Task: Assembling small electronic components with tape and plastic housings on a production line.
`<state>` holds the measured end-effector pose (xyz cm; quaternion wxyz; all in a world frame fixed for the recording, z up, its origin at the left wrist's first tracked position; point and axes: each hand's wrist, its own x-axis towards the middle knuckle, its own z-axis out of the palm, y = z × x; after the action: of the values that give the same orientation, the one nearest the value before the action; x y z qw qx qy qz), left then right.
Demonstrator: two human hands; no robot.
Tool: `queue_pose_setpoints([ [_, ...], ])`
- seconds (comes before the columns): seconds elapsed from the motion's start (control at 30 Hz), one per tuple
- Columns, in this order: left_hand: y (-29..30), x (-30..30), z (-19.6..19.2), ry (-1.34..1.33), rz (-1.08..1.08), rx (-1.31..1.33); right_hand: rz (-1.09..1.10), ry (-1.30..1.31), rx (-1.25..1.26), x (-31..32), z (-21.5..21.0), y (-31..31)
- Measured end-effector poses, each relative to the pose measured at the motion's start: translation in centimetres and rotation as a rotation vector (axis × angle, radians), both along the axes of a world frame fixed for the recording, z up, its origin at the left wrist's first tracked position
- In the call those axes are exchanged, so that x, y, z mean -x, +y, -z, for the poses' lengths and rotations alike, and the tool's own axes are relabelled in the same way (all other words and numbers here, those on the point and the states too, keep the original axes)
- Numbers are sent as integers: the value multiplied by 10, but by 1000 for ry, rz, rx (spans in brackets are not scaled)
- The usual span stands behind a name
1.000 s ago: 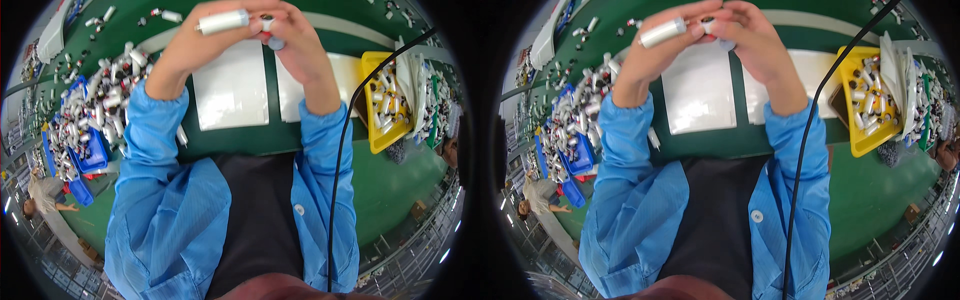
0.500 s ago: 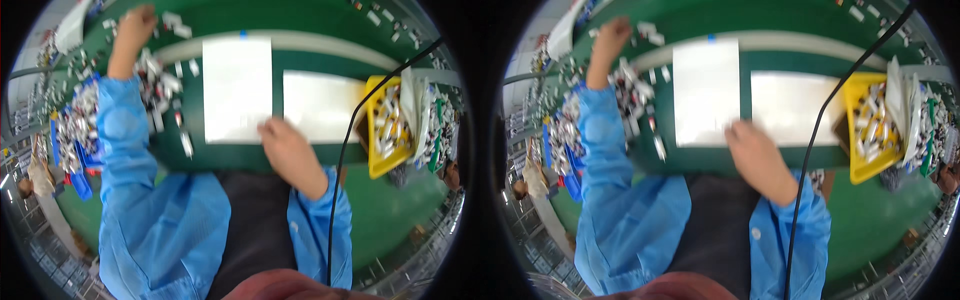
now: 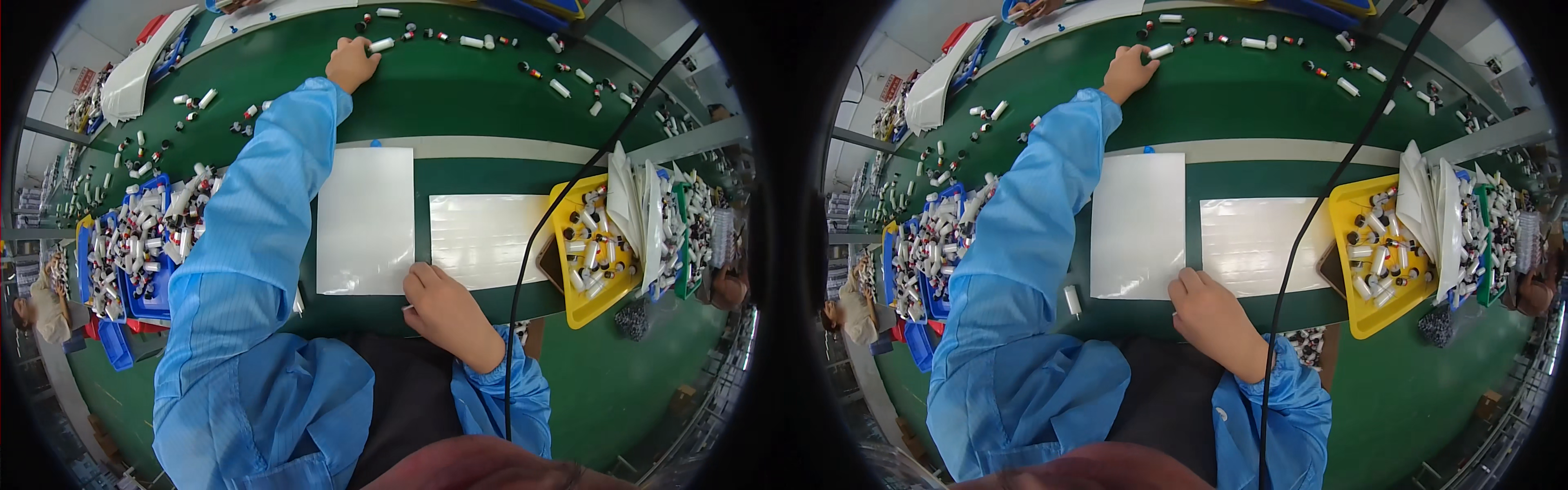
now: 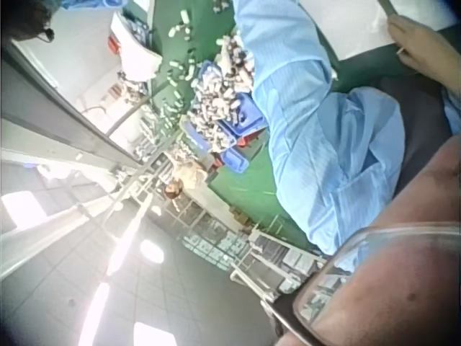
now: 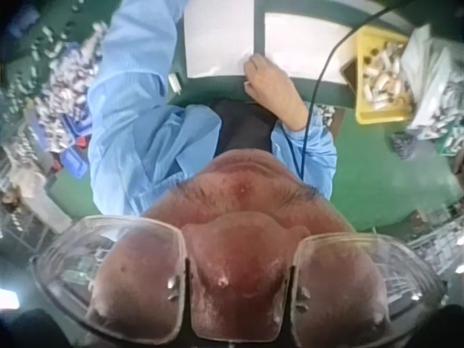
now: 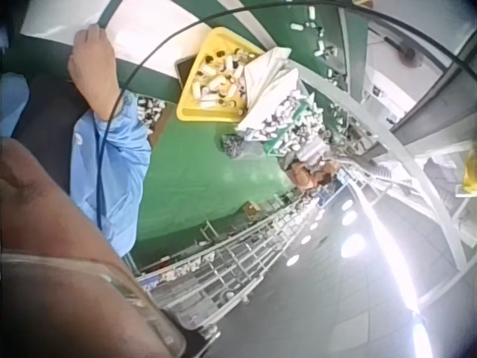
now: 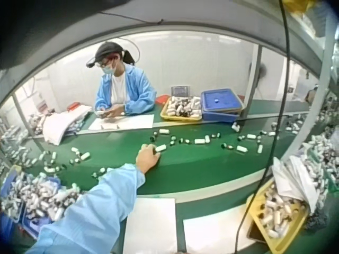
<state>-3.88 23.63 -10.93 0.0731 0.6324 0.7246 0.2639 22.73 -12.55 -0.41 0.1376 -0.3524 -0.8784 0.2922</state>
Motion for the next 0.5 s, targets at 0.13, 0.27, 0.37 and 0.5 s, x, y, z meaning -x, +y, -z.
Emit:
queue_pose_setpoints([
  [0.13, 4, 29, 1, -206, 106, -177, -41, 142, 186, -17, -4, 11],
  [0.27, -56, 10, -70, -799, 123, -192, 0, 360, 252, -19, -1, 29],
  [0.37, -120, 5, -110, -1292, 160, -212, 148, 625, 124, -7, -9, 50],
  [0.5, -204, -16, -131, -1998, 159, 50, 435, 821, -77, 38, -3, 71],
])
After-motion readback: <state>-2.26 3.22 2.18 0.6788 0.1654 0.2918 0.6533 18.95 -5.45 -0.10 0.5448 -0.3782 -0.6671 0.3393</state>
